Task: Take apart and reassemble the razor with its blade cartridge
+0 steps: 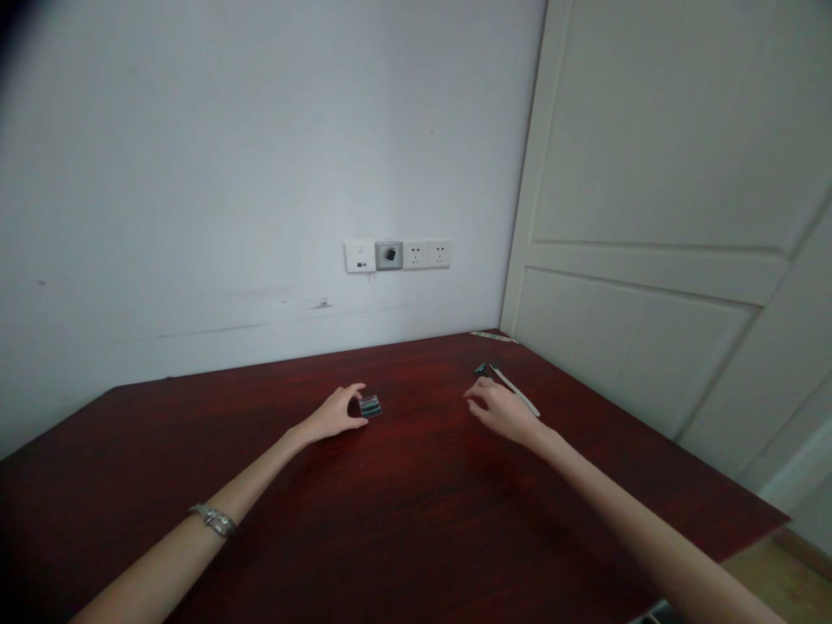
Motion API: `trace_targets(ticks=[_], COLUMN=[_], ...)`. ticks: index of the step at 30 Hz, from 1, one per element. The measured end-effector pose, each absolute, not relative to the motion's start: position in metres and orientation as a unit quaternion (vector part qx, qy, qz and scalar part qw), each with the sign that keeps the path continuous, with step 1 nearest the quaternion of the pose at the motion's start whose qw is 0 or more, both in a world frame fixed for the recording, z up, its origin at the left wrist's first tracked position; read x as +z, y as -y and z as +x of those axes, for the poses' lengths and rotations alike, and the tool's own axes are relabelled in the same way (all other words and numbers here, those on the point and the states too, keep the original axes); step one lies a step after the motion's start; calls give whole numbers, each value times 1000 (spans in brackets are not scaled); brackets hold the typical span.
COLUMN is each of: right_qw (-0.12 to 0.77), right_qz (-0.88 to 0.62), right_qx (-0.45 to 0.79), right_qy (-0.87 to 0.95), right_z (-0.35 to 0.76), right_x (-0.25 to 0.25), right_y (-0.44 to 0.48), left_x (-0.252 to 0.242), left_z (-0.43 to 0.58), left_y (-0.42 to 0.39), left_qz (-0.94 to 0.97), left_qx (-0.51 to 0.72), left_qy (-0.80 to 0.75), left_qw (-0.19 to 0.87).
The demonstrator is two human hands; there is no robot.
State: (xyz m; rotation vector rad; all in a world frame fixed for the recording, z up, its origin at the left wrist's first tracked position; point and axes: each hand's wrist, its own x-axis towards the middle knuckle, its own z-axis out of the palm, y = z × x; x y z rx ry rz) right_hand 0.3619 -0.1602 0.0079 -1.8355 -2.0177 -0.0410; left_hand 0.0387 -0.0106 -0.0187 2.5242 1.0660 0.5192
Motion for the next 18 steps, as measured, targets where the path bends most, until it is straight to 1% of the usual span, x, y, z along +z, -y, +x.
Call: trace_targets(ticks=[9, 13, 18], right_qw=[168, 178, 200], right_qz=[-586, -563, -544], right_qx=[24, 26, 54], right_qy=[792, 807, 813], right_z=[302, 296, 300], right_x=[14, 17, 25], right_y=[171, 163, 152], left_x=[-30, -24, -5], left_z=[42, 53, 74], left_y=[5, 17, 45], left_qz=[888, 899, 913], left_qx=[217, 238, 257], left_qy=[-359, -320, -256], left_qw=[186, 183, 189])
